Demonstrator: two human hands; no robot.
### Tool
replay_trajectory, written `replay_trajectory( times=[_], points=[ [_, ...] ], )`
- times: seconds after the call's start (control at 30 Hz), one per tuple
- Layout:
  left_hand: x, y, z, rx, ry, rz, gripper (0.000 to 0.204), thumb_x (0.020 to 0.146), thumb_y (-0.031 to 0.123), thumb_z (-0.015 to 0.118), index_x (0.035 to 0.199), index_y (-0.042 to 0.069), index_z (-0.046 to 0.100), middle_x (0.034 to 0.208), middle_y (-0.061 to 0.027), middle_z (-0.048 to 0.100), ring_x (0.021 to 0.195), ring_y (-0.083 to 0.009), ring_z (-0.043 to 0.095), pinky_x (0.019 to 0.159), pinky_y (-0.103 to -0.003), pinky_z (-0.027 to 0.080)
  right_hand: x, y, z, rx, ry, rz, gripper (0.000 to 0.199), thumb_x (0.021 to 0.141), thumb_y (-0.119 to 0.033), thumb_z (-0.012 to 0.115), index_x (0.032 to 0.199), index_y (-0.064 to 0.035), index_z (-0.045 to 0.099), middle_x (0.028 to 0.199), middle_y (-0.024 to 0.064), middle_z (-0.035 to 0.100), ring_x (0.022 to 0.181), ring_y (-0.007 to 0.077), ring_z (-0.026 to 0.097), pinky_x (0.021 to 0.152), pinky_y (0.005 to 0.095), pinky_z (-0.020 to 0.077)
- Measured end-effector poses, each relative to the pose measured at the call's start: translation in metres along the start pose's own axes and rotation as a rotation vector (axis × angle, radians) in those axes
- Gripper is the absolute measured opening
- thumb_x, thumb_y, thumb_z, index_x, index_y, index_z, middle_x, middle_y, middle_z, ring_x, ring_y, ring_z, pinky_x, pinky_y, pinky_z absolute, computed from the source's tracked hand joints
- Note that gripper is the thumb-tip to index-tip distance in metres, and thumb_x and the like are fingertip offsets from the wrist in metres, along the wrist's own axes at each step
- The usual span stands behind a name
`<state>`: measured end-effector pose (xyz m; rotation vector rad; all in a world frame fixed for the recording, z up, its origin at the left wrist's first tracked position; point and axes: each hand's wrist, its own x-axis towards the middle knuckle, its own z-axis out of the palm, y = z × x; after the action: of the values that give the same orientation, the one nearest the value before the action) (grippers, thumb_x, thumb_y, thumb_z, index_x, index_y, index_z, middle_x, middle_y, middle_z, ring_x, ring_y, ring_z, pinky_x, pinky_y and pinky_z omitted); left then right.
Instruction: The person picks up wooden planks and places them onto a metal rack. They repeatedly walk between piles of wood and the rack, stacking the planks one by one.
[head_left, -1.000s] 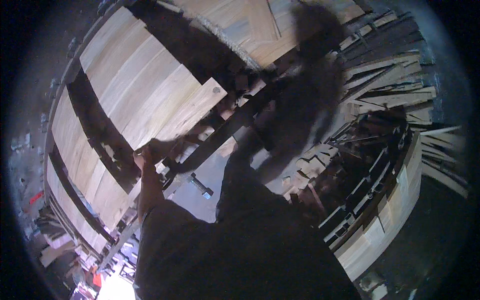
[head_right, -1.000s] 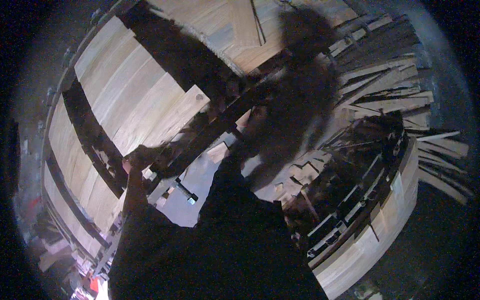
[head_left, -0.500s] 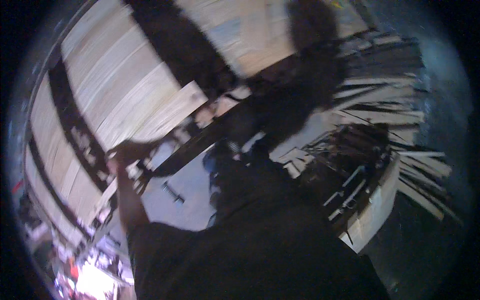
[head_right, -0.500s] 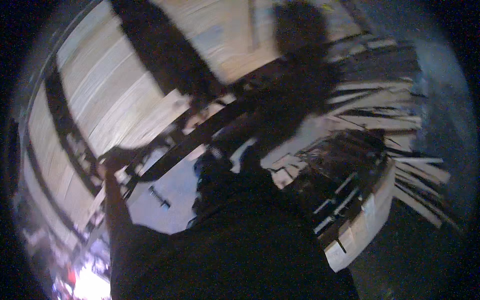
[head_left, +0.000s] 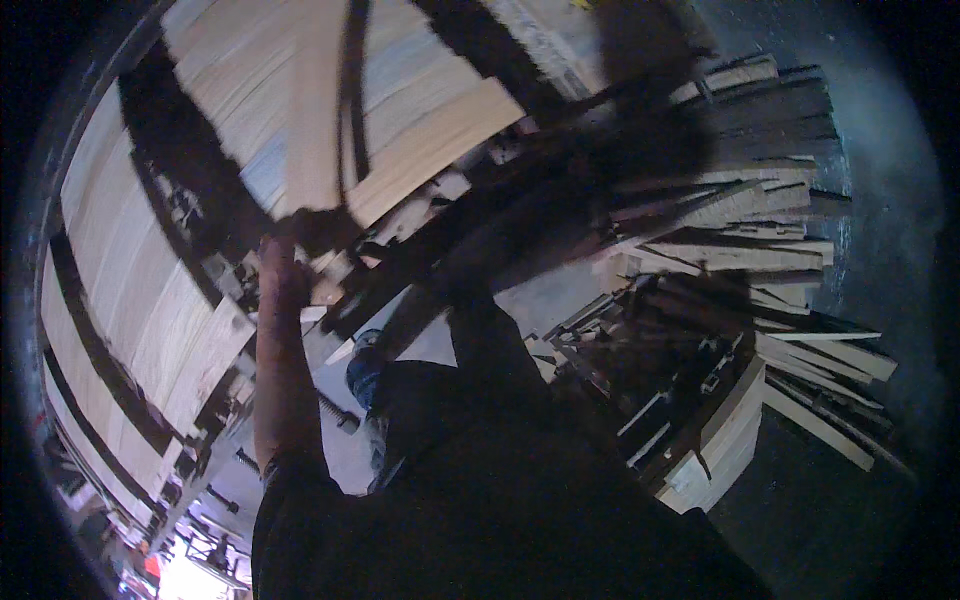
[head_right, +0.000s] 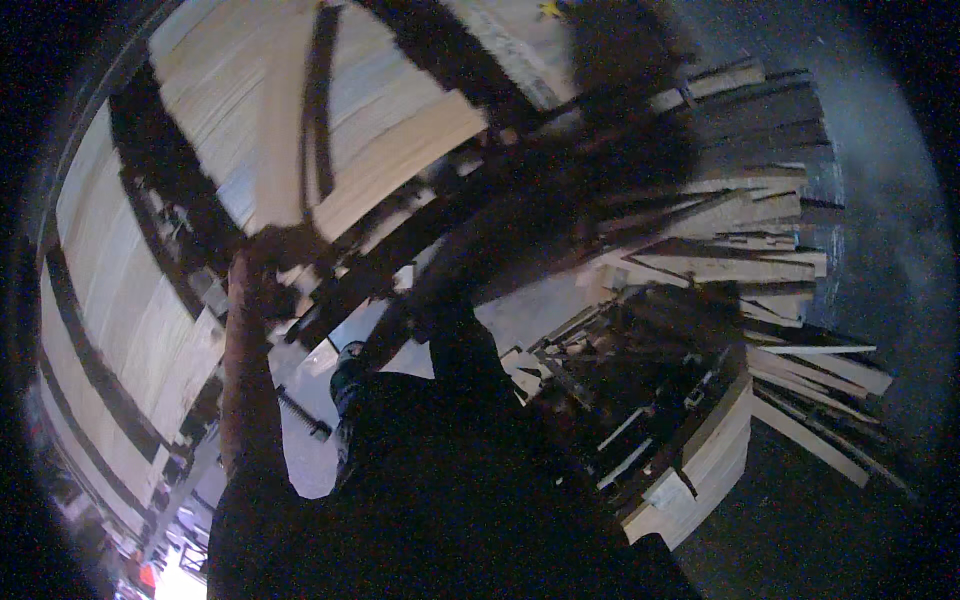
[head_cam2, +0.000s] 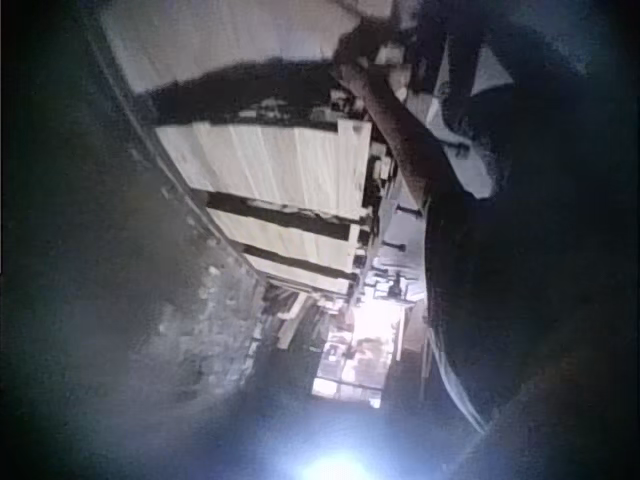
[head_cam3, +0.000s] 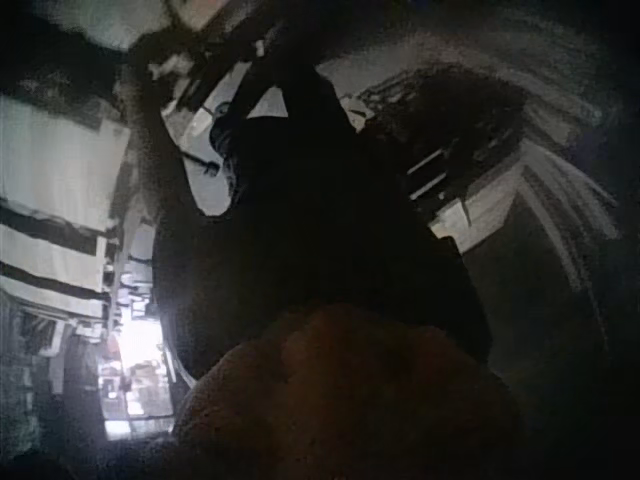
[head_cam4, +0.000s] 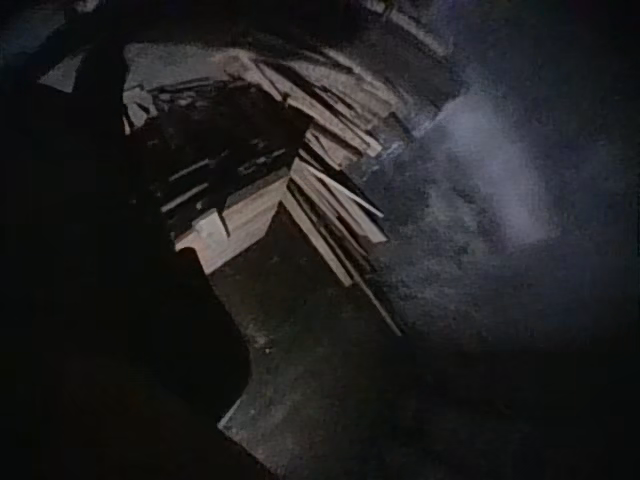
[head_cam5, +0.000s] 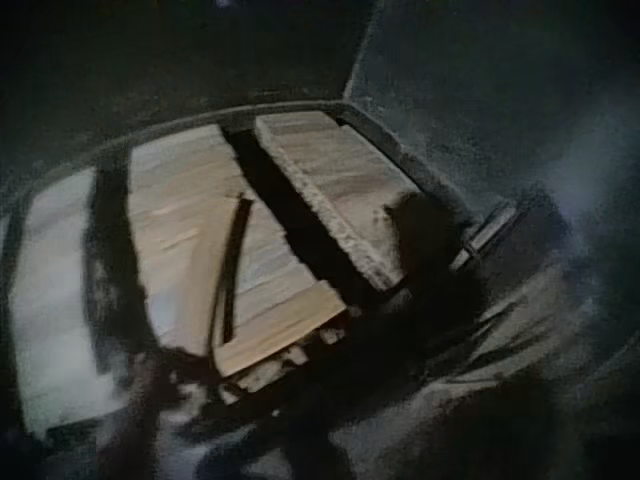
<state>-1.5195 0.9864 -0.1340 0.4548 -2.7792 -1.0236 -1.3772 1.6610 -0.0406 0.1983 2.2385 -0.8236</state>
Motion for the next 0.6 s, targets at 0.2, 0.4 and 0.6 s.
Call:
replay_trajectory(
  times=[0.2, 0.4, 0.6],
  points=[
    [0.026, 0.013, 0.064, 0.097, 0.076, -0.556, 0.038, 0.078, 0.024, 0.073, 0.108, 0.003, 0.065, 0.102, -0.0122, 0.07, 0.092, -0.0243, 0.066, 0.084, -0.038, 0.052, 0.089, 0.015, -0.117, 0.09, 0.012, -0.001, 0.038, 0.093, -0.024, 0.06, 0.125, -0.0048, 0.055, 0.109, 0.0107, 0.064, 0.087, 0.0216, 0.064, 0.074, 0.0343, 0.0517],
    [0.01, 0.0, 0.08, -0.108, 0.335, -0.844, 0.048, 0.07, 0.03, 0.08, 0.107, 0.002, 0.066, 0.096, -0.0148, 0.072, 0.086, -0.0268, 0.069, 0.079, -0.041, 0.054, 0.166, -0.004, -0.182, 0.216, -0.019, -0.033, 0.041, 0.094, -0.025, 0.06, 0.129, -0.0048, 0.054, 0.112, 0.0105, 0.065, 0.088, 0.0205, 0.064, 0.074, 0.0331, 0.0519],
    [0.033, 0.067, 0.063, -0.132, 0.289, -0.868, 0.049, 0.072, 0.027, 0.076, 0.111, 0.0, 0.064, 0.105, -0.0172, 0.071, 0.095, -0.0261, 0.068, 0.084, -0.039, 0.052, 0.242, -0.038, -0.178, 0.566, -0.122, -0.088, 0.044, 0.095, -0.026, 0.06, 0.133, -0.0047, 0.053, 0.114, 0.0103, 0.065, 0.089, 0.0195, 0.064, 0.074, 0.0319, 0.0521]
  ],
)
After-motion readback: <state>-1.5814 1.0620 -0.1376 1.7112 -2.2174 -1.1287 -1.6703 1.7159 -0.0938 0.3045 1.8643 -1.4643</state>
